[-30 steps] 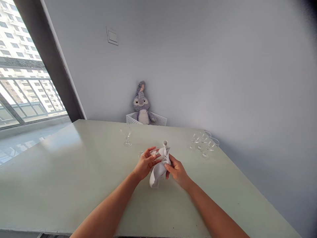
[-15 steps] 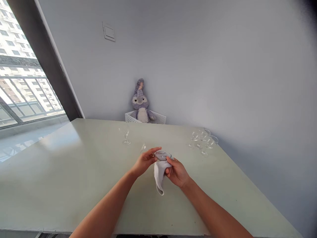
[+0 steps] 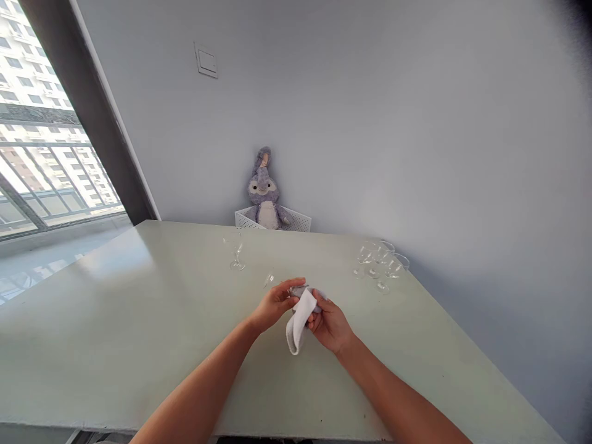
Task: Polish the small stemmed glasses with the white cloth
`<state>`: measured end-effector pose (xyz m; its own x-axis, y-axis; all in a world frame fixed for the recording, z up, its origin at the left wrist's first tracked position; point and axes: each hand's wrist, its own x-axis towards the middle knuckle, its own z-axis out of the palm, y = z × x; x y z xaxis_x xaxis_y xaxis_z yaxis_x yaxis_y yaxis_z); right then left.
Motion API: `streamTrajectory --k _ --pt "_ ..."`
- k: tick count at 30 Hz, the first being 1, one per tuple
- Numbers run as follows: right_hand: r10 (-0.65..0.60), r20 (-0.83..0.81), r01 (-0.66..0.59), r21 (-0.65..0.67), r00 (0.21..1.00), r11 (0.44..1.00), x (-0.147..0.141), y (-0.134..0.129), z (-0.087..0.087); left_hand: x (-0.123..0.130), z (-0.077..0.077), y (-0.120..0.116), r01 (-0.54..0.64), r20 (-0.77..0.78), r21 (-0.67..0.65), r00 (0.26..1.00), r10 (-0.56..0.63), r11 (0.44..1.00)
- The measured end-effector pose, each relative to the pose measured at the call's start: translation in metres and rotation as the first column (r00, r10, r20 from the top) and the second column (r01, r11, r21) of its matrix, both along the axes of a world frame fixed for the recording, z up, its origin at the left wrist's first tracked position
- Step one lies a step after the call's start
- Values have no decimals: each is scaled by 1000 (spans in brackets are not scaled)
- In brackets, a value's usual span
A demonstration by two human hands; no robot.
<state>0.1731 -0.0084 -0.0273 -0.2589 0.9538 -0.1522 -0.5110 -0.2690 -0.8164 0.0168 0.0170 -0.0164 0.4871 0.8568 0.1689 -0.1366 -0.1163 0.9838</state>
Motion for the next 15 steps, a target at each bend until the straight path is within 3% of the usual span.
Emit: streamTrajectory --k 3,7,9,11,13,15 --pt "-25 183 -1 138 983 990 -6 -6 -8 0 -3 2 -66 -62 -40 996 64 997" --pt "-167 496 -13 338 852 941 -7 -10 -17 4 -8 2 -141 -181 15 973 142 990" --pt "-164 439 34 288 883 957 -4 -6 -14 7 -10 0 -169 -217 103 958 188 980" --pt "-135 246 106 129 960 986 0 0 -8 8 -9 -1 -166 -197 157 961 195 974" --pt "-132 51 134 -26 990 991 2 3 -2 8 -8 -2 -122 -141 161 979 145 979" --pt "-126 6 127 -58 992 990 1 3 -1 6 -6 0 -107 -112 140 986 123 984"
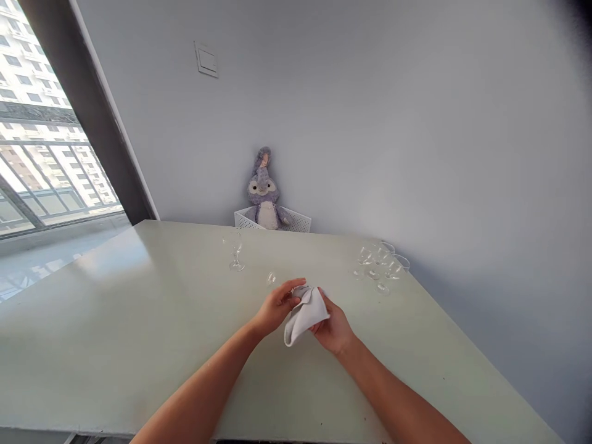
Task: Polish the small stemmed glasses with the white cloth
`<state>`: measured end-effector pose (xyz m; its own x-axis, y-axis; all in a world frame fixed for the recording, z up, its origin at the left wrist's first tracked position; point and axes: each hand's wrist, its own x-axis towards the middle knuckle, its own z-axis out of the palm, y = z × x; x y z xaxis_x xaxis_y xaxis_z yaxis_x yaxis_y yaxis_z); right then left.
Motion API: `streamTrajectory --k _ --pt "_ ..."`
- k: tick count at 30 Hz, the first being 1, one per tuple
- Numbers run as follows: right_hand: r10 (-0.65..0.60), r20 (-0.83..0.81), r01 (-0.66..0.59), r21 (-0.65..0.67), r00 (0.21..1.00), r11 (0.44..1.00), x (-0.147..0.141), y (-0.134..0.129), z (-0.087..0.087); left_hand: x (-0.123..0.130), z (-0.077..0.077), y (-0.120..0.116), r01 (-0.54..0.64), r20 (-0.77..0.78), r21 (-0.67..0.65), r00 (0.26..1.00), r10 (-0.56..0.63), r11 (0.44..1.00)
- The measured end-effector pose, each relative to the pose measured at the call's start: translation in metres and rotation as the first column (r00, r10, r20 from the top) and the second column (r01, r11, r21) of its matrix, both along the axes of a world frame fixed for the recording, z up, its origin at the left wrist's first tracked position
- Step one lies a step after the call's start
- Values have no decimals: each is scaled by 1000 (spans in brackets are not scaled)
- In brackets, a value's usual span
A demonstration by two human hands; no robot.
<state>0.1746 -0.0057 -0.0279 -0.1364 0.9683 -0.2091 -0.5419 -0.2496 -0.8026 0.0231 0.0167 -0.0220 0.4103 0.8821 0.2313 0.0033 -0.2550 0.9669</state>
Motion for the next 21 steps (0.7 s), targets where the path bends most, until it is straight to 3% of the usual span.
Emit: streamTrajectory --k 3,6,8,9,11,13,15,17,21 --pt "21 304 -81 184 952 980 -5 -7 -7 -1 0 4 -49 15 -112 999 51 993" --pt "-141 681 -197 394 718 898 -6 -13 -14 1 -4 5 -83 0 -184 996 85 979" --pt "-239 748 -207 449 619 869 -2 -10 -15 1 -7 4 -124 -121 -102 986 111 987" --pt "-238 746 -191 439 622 878 1 -7 -13 1 -7 3 -155 -213 -9 966 149 988" --pt "-168 693 -134 360 701 923 8 -1 -6 -2 -5 1 -198 -380 256 880 287 946" --pt "-101 597 -78 267 796 961 16 5 2 -7 -1 1 -189 -434 533 776 458 825" --pt "-34 517 -95 221 855 971 22 7 10 -12 3 3 -126 -421 702 720 551 701" --pt "46 480 -170 218 876 961 26 6 16 -15 3 5 -32 -464 748 690 556 663" --pt "122 500 -276 246 857 929 32 7 19 -15 -4 10 75 -597 687 625 503 722"
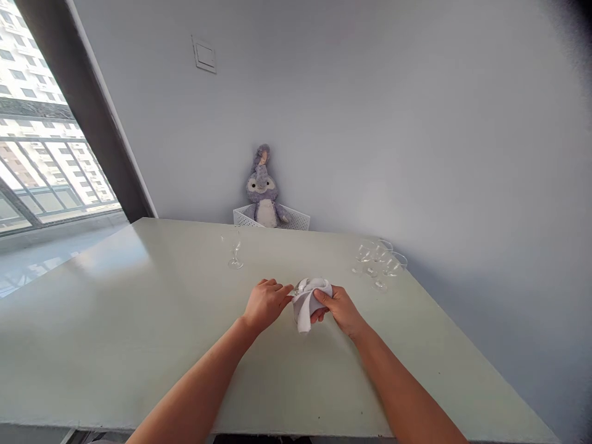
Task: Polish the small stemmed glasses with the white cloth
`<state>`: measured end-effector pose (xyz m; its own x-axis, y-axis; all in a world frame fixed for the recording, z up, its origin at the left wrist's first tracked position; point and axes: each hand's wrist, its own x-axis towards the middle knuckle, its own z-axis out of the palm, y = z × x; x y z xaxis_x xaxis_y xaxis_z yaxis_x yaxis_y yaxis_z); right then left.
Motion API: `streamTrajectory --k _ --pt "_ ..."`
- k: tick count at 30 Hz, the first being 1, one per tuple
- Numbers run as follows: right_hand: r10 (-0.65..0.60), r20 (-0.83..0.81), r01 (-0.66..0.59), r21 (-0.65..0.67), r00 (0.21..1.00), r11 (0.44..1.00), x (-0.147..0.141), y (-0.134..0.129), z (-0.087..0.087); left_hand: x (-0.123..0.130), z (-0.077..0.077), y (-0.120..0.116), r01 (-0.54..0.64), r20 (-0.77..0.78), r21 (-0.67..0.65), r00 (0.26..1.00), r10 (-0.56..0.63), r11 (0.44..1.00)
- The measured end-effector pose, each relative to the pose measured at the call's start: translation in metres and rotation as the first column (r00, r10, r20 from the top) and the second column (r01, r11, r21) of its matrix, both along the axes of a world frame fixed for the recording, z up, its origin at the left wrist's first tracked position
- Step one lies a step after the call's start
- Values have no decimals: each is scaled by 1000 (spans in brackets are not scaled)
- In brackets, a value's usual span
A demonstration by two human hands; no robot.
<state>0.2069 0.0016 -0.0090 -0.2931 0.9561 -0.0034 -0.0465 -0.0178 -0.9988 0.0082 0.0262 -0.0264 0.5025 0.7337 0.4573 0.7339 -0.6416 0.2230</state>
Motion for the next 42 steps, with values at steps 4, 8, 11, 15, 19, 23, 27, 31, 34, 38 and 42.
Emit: streamTrajectory --k 4,8,11,15,19,23,27,31,34,38,42 --pt "-227 -10 227 41 974 973 11 9 -2 -2 -6 3 -92 -8 -39 996 92 995" --pt "-513 77 454 366 855 812 17 5 1 -14 -4 9 -281 13 -84 959 284 956" --pt "-497 291 174 697 817 695 9 -11 7 -22 -1 12 -380 36 -112 922 386 918" --pt "-532 502 -210 831 682 516 -11 -26 9 -18 0 10 -361 14 -84 931 363 929" --pt "-547 586 -300 796 598 525 -20 -21 3 -3 -4 2 -128 -75 46 988 131 991" --pt "-514 538 -54 724 668 688 -9 -5 -3 10 -10 -7 103 -134 167 988 -81 981" --pt "-409 158 356 281 899 891 9 12 -10 19 -16 -13 12 -37 92 999 -9 996" --pt "-488 -273 478 -108 829 872 -1 18 -22 26 -18 -16 -146 113 -83 982 155 986" --pt "-460 -464 433 -172 757 885 -26 11 -26 30 -14 -17 -191 186 -173 957 222 966" --pt "-304 -419 320 -32 856 947 -49 -6 -26 33 -9 -20 -153 368 -269 896 249 951" --pt "-346 143 269 385 927 883 -46 -16 -26 36 -8 -22 -44 576 -387 768 279 921"
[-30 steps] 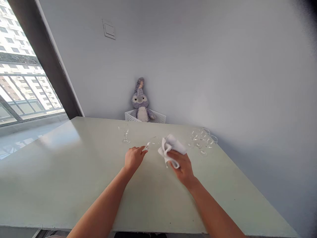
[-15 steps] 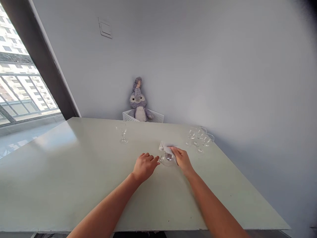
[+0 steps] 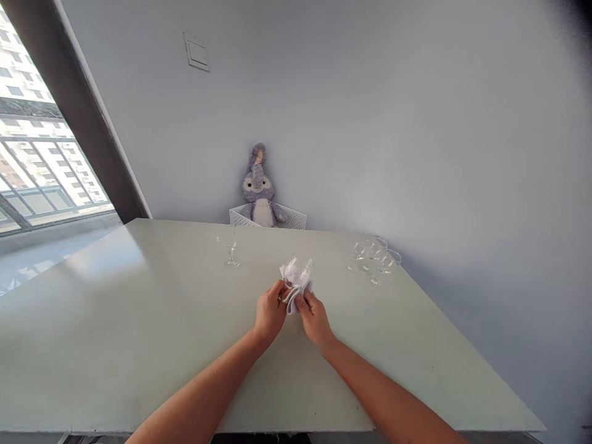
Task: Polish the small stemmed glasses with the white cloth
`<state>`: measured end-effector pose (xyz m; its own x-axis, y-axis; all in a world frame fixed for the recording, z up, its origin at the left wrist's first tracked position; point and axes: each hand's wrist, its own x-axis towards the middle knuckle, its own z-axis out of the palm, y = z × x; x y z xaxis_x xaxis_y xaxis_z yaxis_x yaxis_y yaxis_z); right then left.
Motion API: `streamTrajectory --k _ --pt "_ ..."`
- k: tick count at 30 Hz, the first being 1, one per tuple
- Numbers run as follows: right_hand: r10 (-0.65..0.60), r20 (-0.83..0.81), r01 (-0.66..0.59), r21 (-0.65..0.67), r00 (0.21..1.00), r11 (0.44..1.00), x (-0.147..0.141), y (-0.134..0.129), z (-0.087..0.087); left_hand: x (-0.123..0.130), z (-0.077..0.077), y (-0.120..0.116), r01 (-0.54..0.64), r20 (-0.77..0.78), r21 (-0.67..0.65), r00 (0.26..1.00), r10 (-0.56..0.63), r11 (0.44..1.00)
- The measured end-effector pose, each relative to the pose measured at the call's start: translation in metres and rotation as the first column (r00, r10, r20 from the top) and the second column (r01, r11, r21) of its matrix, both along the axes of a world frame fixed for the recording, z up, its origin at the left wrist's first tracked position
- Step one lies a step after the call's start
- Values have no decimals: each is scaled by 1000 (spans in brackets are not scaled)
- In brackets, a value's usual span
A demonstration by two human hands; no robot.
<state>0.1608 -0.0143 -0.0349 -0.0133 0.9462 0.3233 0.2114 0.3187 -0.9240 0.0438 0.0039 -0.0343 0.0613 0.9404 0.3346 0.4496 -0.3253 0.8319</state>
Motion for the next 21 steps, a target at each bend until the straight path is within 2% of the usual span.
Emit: streamTrajectory --k 1,3,5,8,10,12,13,15,17,18,21 --pt "-48 169 36 73 984 997 2 -1 1 0 0 0 15 68 -25 998 -13 1000" --pt "-135 403 50 216 905 975 6 -3 3 -1 3 3 18 193 -61 981 -6 998" --pt "-134 539 -34 289 831 957 6 -5 6 -7 8 8 -40 264 -78 963 59 996" --pt "-110 610 -113 314 785 943 4 -10 10 -24 18 18 -208 224 -41 951 211 977" --pt "-160 543 -34 329 824 944 5 -10 11 -36 22 22 -315 160 40 939 305 948" --pt "-177 402 64 279 898 958 6 -7 12 -39 23 21 -325 93 152 945 314 933" --pt "-144 315 76 218 938 973 7 -5 11 -38 21 19 -282 48 214 959 278 935" --pt "-26 122 17 77 992 997 7 -1 8 -28 15 13 -95 -82 317 988 128 943" --pt "61 -64 -62 -11 996 998 3 2 4 -14 7 7 114 -213 358 976 -38 927" --pt "77 -136 -82 -31 988 996 2 3 2 -7 3 4 181 -243 358 965 -96 916" --pt "45 -263 -68 -78 964 995 3 9 -1 4 -4 1 239 -232 339 959 -165 910"
